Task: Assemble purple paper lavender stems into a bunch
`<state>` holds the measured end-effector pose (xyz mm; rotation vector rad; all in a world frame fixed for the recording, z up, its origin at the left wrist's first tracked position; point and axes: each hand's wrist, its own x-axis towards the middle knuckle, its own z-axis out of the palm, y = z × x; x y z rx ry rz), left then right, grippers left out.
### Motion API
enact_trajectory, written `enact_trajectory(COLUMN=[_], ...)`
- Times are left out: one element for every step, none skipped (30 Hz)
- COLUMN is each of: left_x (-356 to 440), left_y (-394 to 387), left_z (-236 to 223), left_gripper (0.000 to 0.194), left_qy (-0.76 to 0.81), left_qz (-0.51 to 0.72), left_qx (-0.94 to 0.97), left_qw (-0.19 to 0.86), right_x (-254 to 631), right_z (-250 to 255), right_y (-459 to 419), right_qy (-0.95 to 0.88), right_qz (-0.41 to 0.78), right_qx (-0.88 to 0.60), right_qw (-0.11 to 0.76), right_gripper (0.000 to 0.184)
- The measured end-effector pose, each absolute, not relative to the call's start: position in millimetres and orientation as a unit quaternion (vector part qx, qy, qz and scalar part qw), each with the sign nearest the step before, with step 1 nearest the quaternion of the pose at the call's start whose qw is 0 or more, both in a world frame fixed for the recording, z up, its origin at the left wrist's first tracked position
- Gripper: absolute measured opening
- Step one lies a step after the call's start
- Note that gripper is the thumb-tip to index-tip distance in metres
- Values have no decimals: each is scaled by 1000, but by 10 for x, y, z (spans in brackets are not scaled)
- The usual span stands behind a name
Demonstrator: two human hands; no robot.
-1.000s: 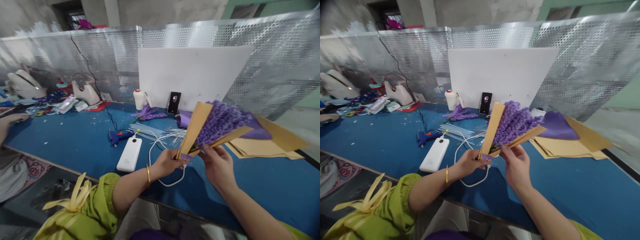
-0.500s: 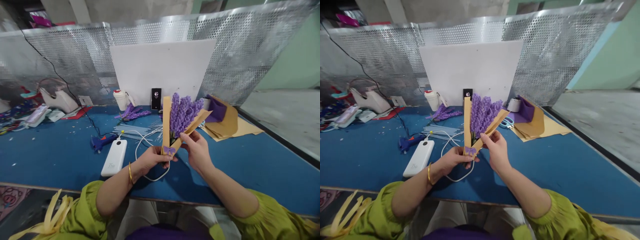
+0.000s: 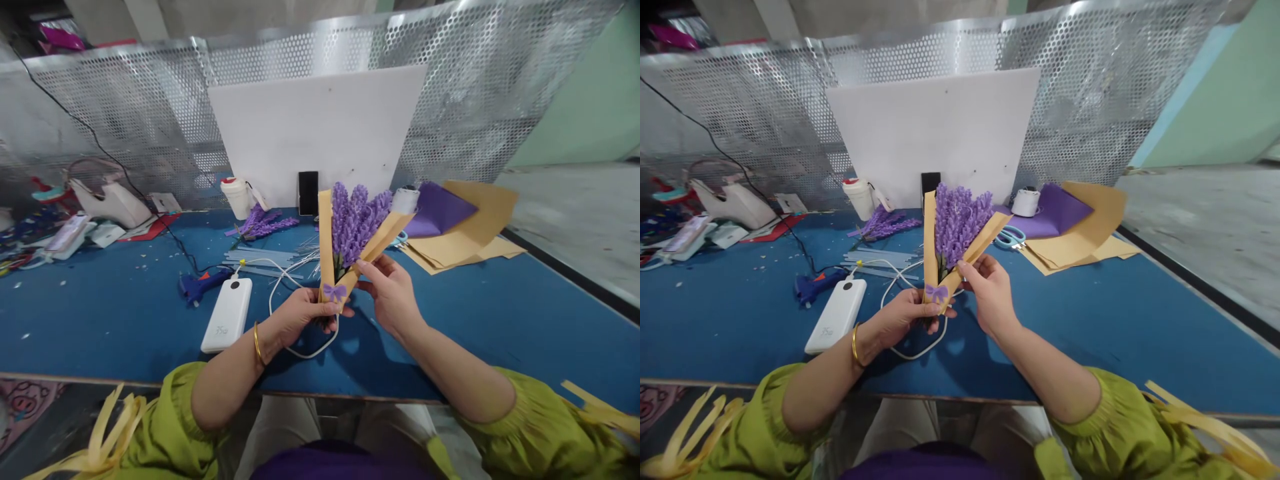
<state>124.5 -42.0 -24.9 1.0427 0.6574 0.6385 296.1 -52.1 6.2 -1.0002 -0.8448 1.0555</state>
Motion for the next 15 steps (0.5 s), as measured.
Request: enact_trajectory(left_x=[1243, 1242, 1241, 1240, 1239, 1238, 1237, 1235, 1235, 1234, 1234, 1235, 1237, 1240, 1245], left_y=[-420, -420, -420, -420, -421, -421, -421, -421, -420, -419, -417, -416, -415, -414, -414], left_z=[-245, -240, -236, -233, -231, -229, -229, -230, -230, -230, -229, -227, -224, -220, -216], left_gripper=[39, 38, 38, 38, 38, 38, 38, 38, 39, 40, 43, 46, 50, 54, 57], left_qy=[302, 301, 300, 298, 295, 292, 289, 285, 283, 283, 287, 294, 302, 310, 317], left_qz=[293, 292, 292, 292, 292, 292, 293, 292, 293, 295, 298, 301, 306, 313, 320], left_qx=[479, 477, 475, 473, 472, 471, 469, 469, 469, 469, 468, 465, 463, 460, 456], left_qw=[771, 773, 774, 776, 778, 780, 782, 783, 784, 783, 781, 779, 775, 771, 767], right_x=[2961, 2961, 2960, 2959, 2957, 2956, 2955, 2954, 2954, 2954, 2955, 2955, 2956, 2957, 2959], right_z=[63, 65, 67, 69, 70, 70, 68, 66, 64, 61, 59, 57, 57, 57, 57], right_y=[-522, -523, -524, -524, -524, -524, -522, -519, -516, -513, -509, -507, -506, -506, -509], right_qy=[-373, -371, -370, -368, -366, -364, -363, -363, -363, -365, -368, -374, -380, -386, -392], right_qz=[469, 470, 472, 473, 474, 475, 476, 476, 476, 475, 474, 472, 471, 471, 471], right_qx=[-443, -443, -442, -442, -441, -440, -439, -439, -439, -439, -438, -438, -437, -435, -433], right_qw=[667, 667, 667, 668, 668, 669, 670, 670, 670, 670, 669, 668, 666, 664, 661], right_gripper=[31, 32, 32, 33, 33, 33, 33, 33, 32, 32, 31, 31, 30, 30, 30])
